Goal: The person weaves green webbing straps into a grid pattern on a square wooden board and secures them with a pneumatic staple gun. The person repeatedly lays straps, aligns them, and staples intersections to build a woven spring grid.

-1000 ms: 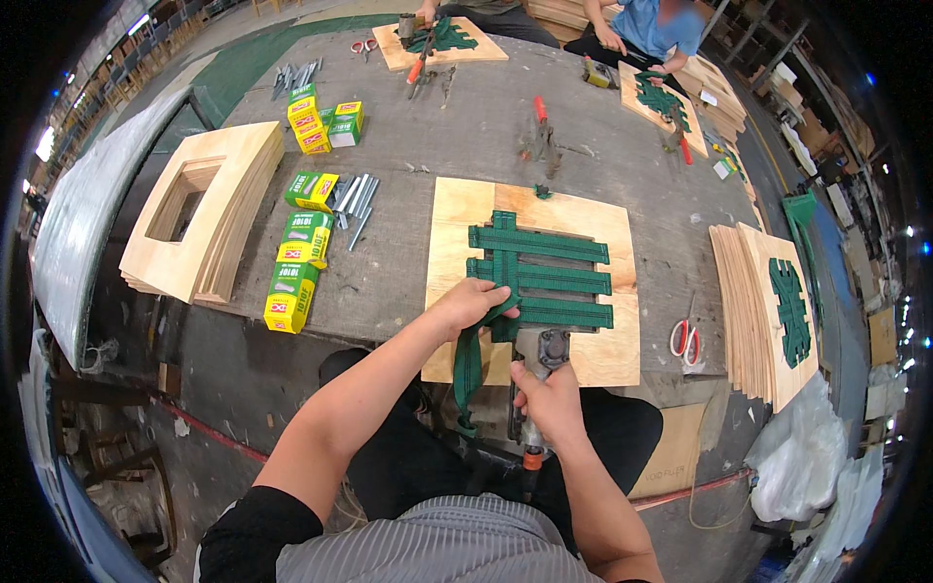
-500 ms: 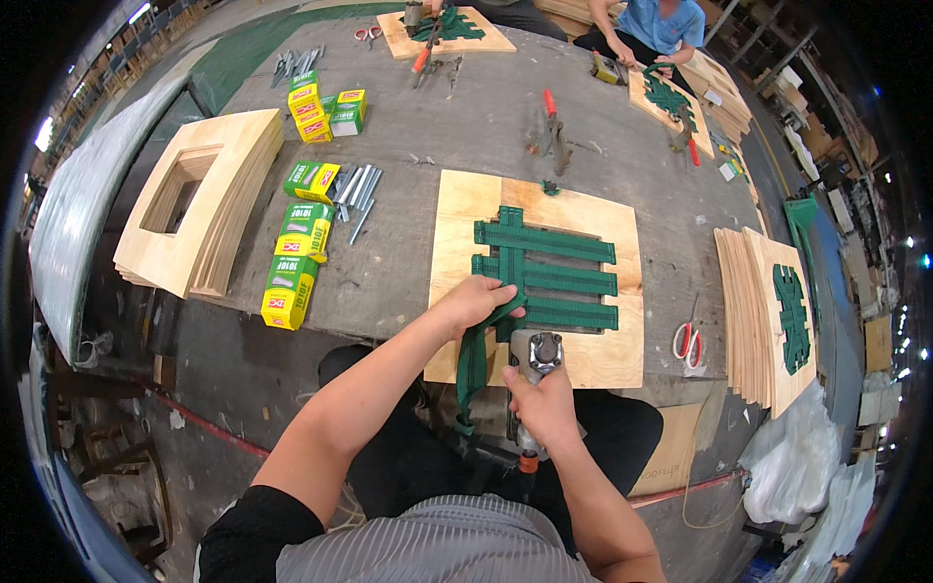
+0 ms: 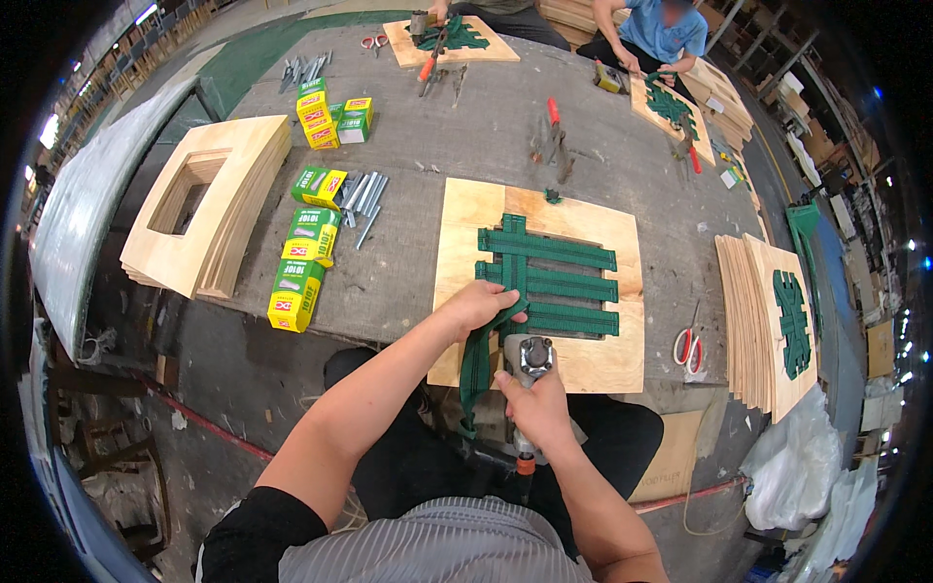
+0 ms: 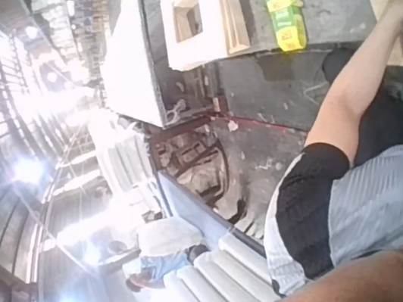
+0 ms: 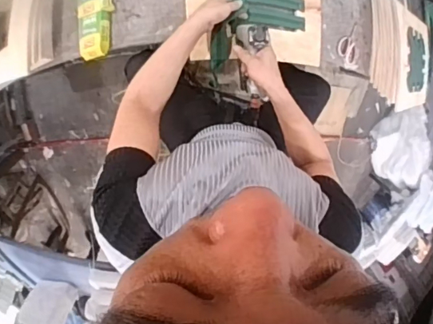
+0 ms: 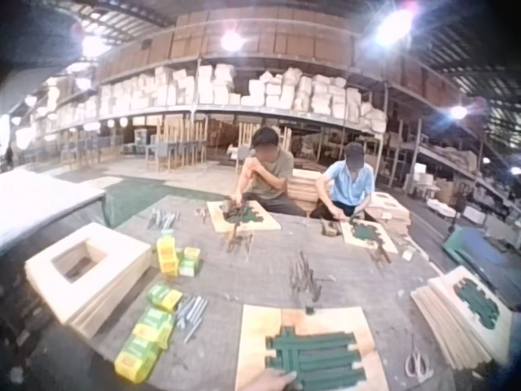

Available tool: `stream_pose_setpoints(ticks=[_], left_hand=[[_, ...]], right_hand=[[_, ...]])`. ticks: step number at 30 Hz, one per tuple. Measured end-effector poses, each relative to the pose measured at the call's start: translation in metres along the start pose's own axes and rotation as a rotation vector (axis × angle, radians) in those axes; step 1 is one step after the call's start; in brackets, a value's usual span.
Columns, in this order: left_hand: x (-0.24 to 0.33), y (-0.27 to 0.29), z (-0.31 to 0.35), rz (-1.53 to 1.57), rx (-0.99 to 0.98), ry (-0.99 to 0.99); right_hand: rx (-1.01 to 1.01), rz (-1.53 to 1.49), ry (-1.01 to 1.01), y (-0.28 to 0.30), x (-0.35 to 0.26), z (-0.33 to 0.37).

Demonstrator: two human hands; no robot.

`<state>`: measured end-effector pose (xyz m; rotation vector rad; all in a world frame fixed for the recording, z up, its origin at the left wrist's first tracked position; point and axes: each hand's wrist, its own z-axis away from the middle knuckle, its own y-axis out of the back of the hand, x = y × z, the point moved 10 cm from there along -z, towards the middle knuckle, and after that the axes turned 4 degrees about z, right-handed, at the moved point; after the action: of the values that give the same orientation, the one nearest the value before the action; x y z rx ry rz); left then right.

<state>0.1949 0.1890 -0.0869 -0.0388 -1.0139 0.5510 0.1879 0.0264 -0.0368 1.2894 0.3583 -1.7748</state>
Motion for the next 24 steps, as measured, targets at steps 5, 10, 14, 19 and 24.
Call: stream_pose_setpoints(ticks=[5, 10, 14, 19, 24], left_hand=[[0.000, 0.007, -0.005, -0.054, 0.015, -0.046], [-0.001, 0.004, -0.004, -0.045, 0.015, -0.003], [0.000, 0.001, 0.002, -0.050, 0.075, 0.048], [0.006, -0.001, 0.009, -0.183, 0.117, 0.032], [0.019, -0.011, 0.028, -0.586, 0.187, -0.231]], right_hand=[[-0.015, 0.009, -0.041, 0.000, -0.004, 0.002], [0.069, -0.197, -0.061, 0.047, 0.014, 0.005], [0.229, -0.382, -0.095, 0.131, 0.034, -0.007], [0.270, -0.598, -0.084, 0.215, 0.055, -0.049], [0.186, -0.597, -0.087, 0.243, 0.065, -0.074]])
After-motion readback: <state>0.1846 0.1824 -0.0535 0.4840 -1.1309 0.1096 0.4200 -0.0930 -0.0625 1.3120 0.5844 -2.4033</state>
